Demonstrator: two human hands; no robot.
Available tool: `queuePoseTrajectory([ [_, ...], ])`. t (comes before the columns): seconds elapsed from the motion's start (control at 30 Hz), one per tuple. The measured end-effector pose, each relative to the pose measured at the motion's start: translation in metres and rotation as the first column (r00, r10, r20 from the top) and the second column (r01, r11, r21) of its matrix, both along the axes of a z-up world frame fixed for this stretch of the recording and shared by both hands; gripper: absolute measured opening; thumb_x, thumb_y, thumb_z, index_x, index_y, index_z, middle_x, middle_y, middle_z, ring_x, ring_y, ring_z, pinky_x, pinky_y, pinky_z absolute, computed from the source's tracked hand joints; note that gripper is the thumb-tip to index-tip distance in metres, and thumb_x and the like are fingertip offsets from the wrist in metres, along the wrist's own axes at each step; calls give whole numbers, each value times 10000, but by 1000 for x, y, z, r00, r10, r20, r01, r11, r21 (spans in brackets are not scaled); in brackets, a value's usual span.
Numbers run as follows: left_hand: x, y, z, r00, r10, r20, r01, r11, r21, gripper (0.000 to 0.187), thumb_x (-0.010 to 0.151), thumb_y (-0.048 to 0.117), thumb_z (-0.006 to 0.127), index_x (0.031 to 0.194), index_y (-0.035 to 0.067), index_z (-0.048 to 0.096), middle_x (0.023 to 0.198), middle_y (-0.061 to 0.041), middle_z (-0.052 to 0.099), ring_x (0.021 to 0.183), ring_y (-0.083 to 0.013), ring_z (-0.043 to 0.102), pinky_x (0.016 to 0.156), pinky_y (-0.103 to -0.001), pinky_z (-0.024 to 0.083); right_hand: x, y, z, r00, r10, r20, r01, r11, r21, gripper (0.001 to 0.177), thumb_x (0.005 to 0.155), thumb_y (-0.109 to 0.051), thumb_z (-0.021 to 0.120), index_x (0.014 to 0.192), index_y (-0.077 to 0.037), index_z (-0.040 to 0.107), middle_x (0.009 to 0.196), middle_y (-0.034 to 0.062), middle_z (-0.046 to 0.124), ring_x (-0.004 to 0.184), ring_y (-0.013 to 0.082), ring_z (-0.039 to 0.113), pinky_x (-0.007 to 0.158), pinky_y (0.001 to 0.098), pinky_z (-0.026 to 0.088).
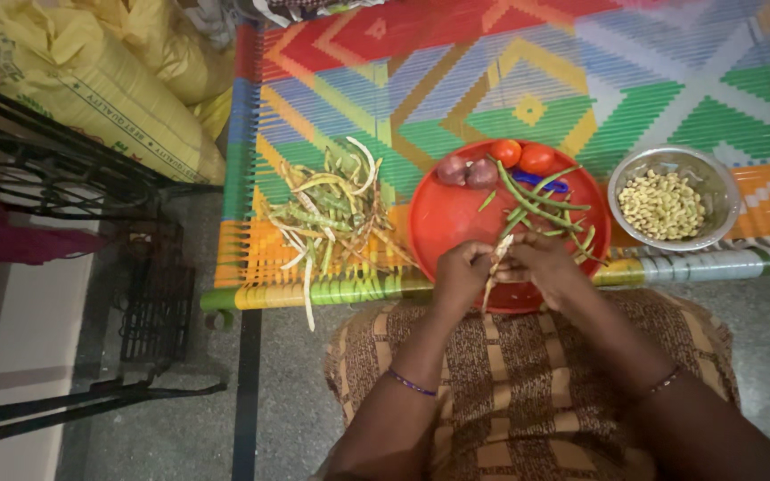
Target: The person shells beans by prying open pods by hand, extracting the seeds, and discarding the empty pods onto a pile.
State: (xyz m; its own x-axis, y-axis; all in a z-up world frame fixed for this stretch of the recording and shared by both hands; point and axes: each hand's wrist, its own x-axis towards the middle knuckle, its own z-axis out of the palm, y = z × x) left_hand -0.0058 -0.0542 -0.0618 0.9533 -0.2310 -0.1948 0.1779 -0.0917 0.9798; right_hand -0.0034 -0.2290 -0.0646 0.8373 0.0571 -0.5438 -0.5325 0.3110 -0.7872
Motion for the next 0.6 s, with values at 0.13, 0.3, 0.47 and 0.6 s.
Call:
queuePoseTrajectory([
  [0.13,0,3,6,999,19,49,-30,976,215,127,940,86,714,964,-39,723,801,-113,740,648,-146,679,560,-271,522,2,7,8,994,56,-98,-68,991,-115,218,978,-199,599,1031,3,658,944,137,711,791,213,693,695,312,618],
  [0.3,-1,2,5,992,10,-129,-5,999,37,165,982,85,637,1016,-61,707,826,-131,732,637,-139,702,570,-281,571,-2,2,6,990,137,35,-128,974,-189,256,929,-184,726,1031,40,654,916,166,729,739,225,701,675,328,598],
  [0.47,2,3,11,970,33,-241,-17,998,66,186,991,108,615,1085,-30,696,861,-120,728,630,-127,690,558,-282,578,-2,-1,3,990,134,32,-129,983,-127,188,928,-83,687,1059,52,688,946,134,749,767,191,729,715,300,631],
  [0.6,2,4,5,994,-2,-112,30,967,253,183,1001,119,579,1084,-3,687,823,-136,712,624,-166,675,570,-333,551,-2,-2,-3,988,144,54,-138,985,-104,210,926,-47,671,1108,55,699,981,141,760,792,203,737,731,312,630],
])
